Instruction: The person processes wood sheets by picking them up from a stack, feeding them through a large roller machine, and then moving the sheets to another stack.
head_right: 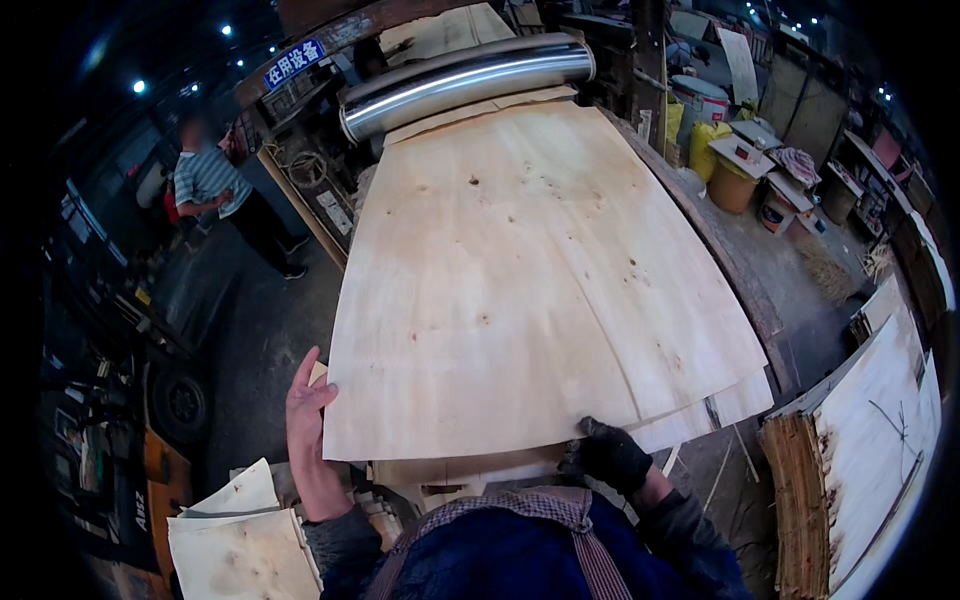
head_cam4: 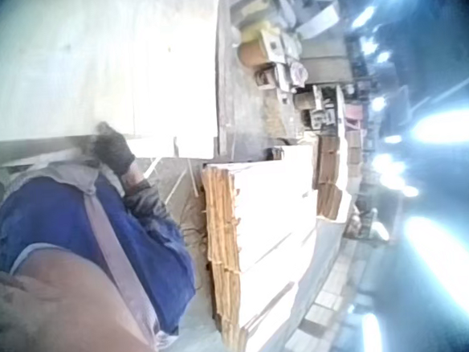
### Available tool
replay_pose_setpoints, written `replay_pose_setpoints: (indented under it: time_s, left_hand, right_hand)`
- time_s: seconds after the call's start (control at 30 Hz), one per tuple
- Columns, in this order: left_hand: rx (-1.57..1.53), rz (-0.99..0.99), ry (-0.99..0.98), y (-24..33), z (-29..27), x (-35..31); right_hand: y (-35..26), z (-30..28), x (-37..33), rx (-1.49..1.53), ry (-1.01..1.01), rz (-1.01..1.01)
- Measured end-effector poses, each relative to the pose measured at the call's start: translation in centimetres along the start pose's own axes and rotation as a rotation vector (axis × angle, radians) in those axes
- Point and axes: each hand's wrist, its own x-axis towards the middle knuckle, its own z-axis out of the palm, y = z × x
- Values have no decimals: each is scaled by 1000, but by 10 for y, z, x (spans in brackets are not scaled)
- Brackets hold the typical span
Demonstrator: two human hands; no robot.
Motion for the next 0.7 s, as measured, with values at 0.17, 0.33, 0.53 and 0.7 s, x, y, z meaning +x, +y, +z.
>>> replay_pose_setpoints:
  time_s: [0.17, 0.33, 0.53, 0.7]
  left_hand:
    - [254, -194, 48, -67, -57, 26]
    - [1073, -141, 103, -149, -90, 11]
    - [1220, -113, 90, -192, -88, -3]
    - [642, -356, 228, -204, -112, -2]
  right_hand:
    - [-30, 12, 43, -165, 81, -124]
    - [-81, 18, 134, -188, 68, -85]
    - [-142, 9, 272, -73, -223, -235]
    - [-124, 28, 268, -61, -131, -267]
